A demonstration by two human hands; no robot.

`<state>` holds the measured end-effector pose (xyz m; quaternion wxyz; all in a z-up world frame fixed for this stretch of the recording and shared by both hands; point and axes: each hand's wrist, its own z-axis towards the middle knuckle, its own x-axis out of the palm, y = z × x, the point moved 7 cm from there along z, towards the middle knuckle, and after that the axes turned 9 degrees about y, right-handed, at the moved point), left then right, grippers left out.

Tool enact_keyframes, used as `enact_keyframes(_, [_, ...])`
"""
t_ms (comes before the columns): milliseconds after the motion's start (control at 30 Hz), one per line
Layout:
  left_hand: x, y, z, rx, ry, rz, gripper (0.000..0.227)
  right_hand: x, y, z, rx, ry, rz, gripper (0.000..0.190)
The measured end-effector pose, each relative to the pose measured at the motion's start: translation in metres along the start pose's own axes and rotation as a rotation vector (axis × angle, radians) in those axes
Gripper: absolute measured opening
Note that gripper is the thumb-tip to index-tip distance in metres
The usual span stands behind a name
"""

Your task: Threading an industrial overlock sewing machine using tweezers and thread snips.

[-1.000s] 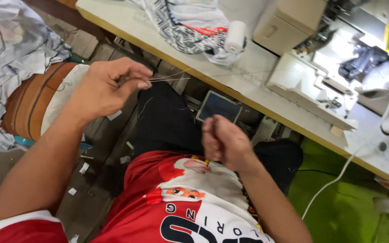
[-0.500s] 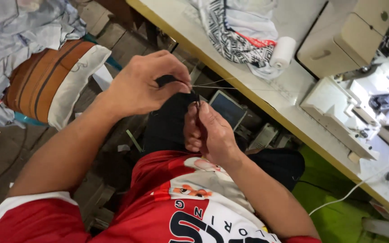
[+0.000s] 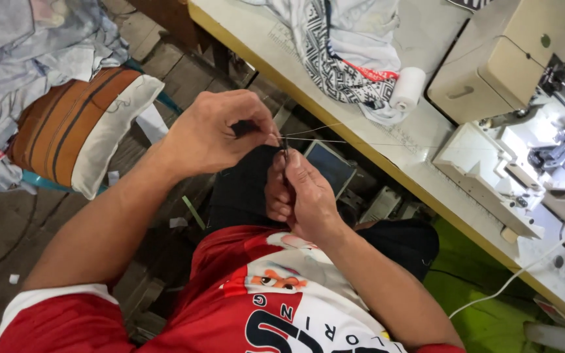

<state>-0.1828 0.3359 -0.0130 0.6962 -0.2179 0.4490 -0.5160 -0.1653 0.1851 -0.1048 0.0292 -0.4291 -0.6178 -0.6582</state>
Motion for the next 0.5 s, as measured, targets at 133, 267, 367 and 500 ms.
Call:
enact_keyframes(133, [0.003,-0.005,0.004,-0.029,0.020,0.012,0.019,-0.002,0.003,0.000,-0.024,0.007,0.027,0.031])
enact_keyframes(267, [0.008,-0.004,0.009,-0.069,0.010,-0.001,0.019,-0.008,0.007,-0.001,-0.055,0.003,0.023,0.030])
enact_keyframes(367, [0.013,-0.001,0.013,-0.105,0.009,-0.010,0.018,-0.017,0.004,-0.004,-0.042,0.003,0.081,0.029])
enact_keyframes(500, [0.027,0.019,0.015,-0.108,0.102,0.119,0.017,-0.045,0.023,-0.036,-0.104,0.003,0.023,0.026])
